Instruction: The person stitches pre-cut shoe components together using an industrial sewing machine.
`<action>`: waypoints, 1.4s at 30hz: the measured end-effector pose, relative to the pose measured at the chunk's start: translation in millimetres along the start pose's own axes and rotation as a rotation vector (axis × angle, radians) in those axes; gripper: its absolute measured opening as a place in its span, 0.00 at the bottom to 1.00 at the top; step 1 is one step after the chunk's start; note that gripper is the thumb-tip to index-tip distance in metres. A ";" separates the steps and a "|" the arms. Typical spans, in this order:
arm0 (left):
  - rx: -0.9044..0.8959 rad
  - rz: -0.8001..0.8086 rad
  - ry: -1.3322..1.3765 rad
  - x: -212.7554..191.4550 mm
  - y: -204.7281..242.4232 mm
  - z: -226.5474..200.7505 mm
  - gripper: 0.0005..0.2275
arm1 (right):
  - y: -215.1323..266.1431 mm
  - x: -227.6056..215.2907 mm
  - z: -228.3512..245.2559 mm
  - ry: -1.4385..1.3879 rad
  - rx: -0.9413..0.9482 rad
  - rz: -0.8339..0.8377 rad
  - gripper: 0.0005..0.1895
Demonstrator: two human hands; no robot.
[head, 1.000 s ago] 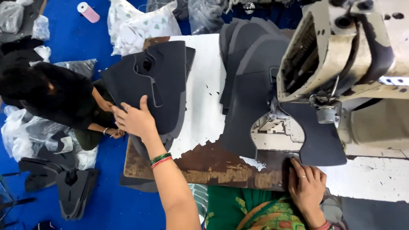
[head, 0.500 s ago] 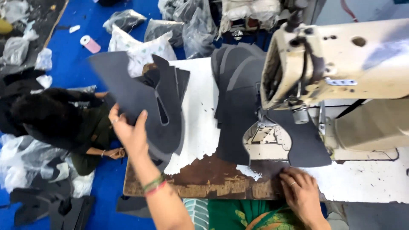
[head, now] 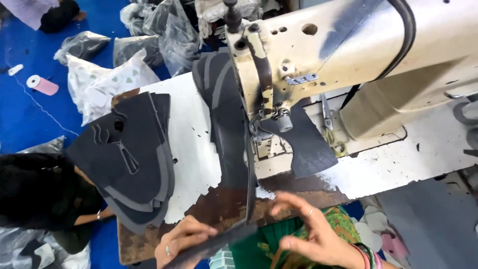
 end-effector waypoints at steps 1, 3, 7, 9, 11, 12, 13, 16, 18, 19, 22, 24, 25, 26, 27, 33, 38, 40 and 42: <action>0.234 0.213 -0.005 0.8 -3.1 1.0 0.21 | -1.2 -4.7 -0.3 0.027 0.061 -0.080 0.50; 0.476 0.421 -0.014 1.2 -2.5 2.2 0.10 | 0.3 -10.5 -1.7 0.053 0.120 -0.162 0.49; -0.016 0.559 0.295 29.6 -16.4 -1.2 0.10 | 35.2 -31.0 -87.3 -0.352 0.374 -0.084 0.52; -0.024 0.603 0.365 54.7 -29.6 -15.6 0.11 | 62.9 -43.8 -112.2 -0.396 0.578 -0.108 0.54; 0.302 0.761 0.385 82.9 -41.8 -35.5 0.11 | 56.7 -56.8 -77.4 -0.084 0.084 0.333 0.17; 0.308 0.765 0.383 91.2 -40.2 -35.2 0.11 | 58.6 -65.6 -74.4 -0.080 0.079 0.332 0.17; 0.230 0.815 0.298 100.3 -38.6 -33.2 0.12 | 60.3 -75.3 -70.6 -0.139 -0.085 0.266 0.22; -0.050 0.816 0.306 138.0 -29.2 -14.2 0.17 | 71.3 -111.4 -46.3 -0.091 -0.306 0.323 0.21; -0.251 0.766 0.392 163.6 -29.2 -3.2 0.17 | 98.8 -116.6 -57.9 0.015 -0.359 0.452 0.15; -0.144 0.634 0.319 173.9 -34.0 -1.1 0.18 | 120.9 -114.9 -81.7 -0.034 -0.138 -0.136 0.17; -0.124 0.562 0.252 179.9 -32.4 49.8 0.16 | 135.5 -99.9 -74.8 -0.016 0.153 -0.813 0.28; -0.215 0.627 0.261 177.5 -25.2 81.5 0.12 | 110.7 -82.1 -42.4 0.054 0.198 -0.916 0.36; -0.163 0.426 0.262 174.5 -24.6 86.7 0.11 | 89.6 -70.3 -23.4 0.095 0.049 -0.913 0.41; -0.107 0.224 0.257 172.1 -25.6 92.6 0.10 | 65.7 -61.0 -5.6 0.138 -0.105 -0.898 0.47; -0.124 0.227 0.263 166.2 -24.1 94.5 0.10 | 53.0 -54.7 -4.6 0.144 -0.089 -0.904 0.47; -0.126 -0.249 -0.034 135.1 -47.5 82.4 0.09 | -23.6 -58.0 0.1 0.298 0.091 -0.726 0.33; -0.196 -0.352 0.088 128.8 -75.9 80.6 0.12 | -67.9 -69.2 5.3 0.198 0.201 -0.625 0.22; -0.180 -0.358 0.132 130.9 -80.9 84.4 0.12 | -76.6 -74.2 4.6 0.152 0.219 -0.613 0.22; -0.158 -0.360 0.177 132.0 -86.0 87.6 0.12 | -83.8 -78.7 4.2 0.107 0.232 -0.605 0.22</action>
Point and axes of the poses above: each hand's wrist, its own y-axis away from the middle knuckle, its own x-axis out of the palm, z = x × y, the point moved 1 cm from there along -y, towards the middle knuckle, and after that the axes turned 3 degrees about y, right-handed, at the moved point
